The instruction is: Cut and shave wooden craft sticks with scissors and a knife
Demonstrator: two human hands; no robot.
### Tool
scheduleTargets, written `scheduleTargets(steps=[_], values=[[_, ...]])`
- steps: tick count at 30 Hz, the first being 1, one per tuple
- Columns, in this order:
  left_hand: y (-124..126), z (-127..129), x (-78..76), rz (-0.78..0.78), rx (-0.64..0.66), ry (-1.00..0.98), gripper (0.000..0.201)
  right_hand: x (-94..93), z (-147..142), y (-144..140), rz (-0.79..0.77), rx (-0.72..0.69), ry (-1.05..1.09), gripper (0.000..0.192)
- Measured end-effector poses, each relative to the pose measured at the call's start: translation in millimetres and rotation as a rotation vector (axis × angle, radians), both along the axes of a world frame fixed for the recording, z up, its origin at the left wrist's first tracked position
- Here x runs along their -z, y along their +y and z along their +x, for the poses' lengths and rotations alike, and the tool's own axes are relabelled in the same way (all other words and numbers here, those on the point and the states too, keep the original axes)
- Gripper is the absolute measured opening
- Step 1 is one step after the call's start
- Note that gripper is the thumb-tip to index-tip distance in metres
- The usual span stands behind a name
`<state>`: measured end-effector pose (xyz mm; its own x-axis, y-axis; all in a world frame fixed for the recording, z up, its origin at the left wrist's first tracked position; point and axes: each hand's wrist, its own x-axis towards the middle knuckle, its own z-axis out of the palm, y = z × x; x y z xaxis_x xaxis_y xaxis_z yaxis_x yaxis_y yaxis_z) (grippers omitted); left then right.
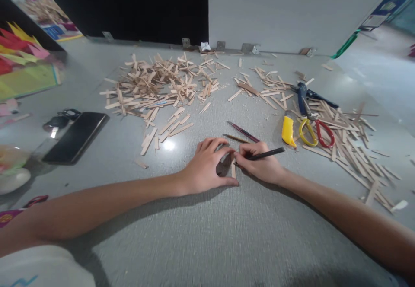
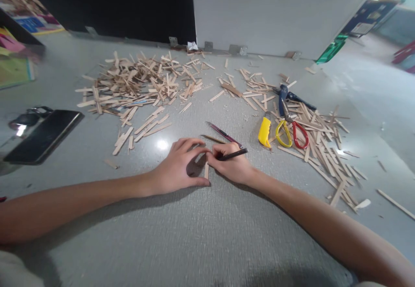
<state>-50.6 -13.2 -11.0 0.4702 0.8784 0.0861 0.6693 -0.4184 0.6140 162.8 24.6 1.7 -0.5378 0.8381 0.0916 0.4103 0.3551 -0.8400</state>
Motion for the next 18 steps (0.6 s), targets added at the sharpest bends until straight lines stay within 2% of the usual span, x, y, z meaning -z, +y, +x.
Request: scheduleTargets(steps=[18], values=[[-0.7,-0.3,0.6,-0.008,0.005,-0.018,0.079,-0.6,0.0,-0.5,0.001,0.000,-0.007,0.042]])
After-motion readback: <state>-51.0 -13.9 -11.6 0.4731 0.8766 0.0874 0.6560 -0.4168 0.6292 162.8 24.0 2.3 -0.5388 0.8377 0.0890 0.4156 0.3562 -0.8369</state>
